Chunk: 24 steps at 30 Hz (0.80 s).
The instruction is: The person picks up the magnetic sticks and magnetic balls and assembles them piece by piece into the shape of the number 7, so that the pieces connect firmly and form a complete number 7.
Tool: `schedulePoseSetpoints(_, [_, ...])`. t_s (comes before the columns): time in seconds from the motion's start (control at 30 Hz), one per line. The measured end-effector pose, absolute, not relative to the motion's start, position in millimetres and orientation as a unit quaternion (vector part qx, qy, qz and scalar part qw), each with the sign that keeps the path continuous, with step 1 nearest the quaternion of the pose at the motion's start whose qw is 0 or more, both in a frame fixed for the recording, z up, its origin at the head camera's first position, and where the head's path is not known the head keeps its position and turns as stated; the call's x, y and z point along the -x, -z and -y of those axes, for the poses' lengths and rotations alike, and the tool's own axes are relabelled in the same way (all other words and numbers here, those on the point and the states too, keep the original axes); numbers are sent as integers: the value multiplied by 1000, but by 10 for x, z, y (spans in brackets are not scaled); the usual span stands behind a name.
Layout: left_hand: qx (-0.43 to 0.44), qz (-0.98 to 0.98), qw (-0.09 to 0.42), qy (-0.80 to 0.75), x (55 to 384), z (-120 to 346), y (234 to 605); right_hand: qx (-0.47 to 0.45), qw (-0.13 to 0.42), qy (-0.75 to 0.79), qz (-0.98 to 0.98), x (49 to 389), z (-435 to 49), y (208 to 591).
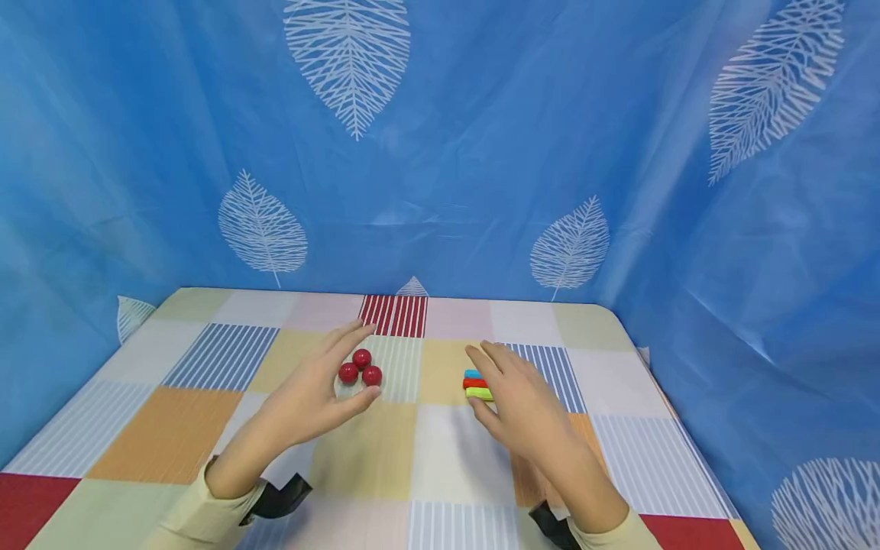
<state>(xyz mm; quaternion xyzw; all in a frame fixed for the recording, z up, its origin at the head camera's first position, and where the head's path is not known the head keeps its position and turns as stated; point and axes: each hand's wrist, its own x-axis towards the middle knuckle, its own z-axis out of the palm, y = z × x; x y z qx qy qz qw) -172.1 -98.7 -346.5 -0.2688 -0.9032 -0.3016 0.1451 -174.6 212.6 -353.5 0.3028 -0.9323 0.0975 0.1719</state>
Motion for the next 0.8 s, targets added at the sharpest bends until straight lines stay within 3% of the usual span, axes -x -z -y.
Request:
schedulePoseSetpoints(0.27, [279,876,150,365,2044,1159,3744,-305,170,-113,930,1906,-2083,3664])
schedulePoseSetpoints(0.8, [276,855,90,430,2390,1448,4156,-298,137,-118,937,2110,-2102,3909])
